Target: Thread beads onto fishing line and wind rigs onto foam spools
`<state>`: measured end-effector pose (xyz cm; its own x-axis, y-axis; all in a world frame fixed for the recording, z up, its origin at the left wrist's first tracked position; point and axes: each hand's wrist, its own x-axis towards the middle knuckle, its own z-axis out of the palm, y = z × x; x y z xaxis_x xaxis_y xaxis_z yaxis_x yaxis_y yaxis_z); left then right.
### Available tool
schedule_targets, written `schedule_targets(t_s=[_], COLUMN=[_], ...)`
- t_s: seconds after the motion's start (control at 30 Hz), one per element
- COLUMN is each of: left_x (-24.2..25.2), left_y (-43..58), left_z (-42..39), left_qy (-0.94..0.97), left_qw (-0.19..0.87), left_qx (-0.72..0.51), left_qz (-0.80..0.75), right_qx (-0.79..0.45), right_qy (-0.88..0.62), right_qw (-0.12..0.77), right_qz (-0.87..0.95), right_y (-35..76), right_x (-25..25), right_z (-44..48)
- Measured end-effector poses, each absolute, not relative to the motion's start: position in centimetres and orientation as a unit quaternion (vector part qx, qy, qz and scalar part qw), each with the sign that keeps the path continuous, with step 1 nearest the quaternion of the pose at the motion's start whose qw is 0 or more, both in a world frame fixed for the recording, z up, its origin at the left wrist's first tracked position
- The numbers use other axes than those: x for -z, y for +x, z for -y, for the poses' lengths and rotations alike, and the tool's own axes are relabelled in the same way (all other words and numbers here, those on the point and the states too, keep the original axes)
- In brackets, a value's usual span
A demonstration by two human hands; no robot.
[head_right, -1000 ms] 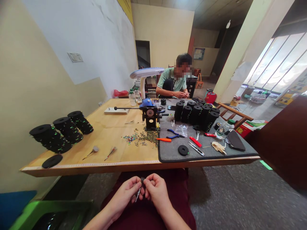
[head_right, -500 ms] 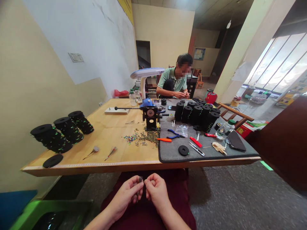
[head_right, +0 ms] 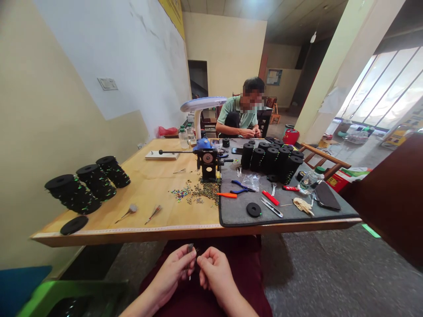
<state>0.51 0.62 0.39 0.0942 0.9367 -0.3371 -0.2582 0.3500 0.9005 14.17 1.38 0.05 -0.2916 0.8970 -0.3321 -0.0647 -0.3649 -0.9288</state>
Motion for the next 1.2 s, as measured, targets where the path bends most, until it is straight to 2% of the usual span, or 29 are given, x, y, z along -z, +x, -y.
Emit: schedule_targets(t_s=[0.8, 1.07, 1.2], left_x=[-0.7, -1.2, -1.7], left_y=[0.3, -0.2, -0.3], left_z=[-0.4, 0.0, 0.2], left_qy=[0.498, 0.592, 0.615], left_qw=[0.499, 0.379, 0.353], left_qx=[-0.477, -0.45, -0.44], left_qz=[-0.525, -0.551, -0.55], right_qx=[-0.724, -0.745, -0.747], right_qy=[-0.457, -0.435, -0.43], right_qw=[0.362, 0.375, 0.381], right_qz=[0.369, 0.34, 0.334], right_y=[14.0, 14.0, 14.1], right_x=[0.0, 0.0, -0.1], right_z=[-1.5, -1.5, -1.5])
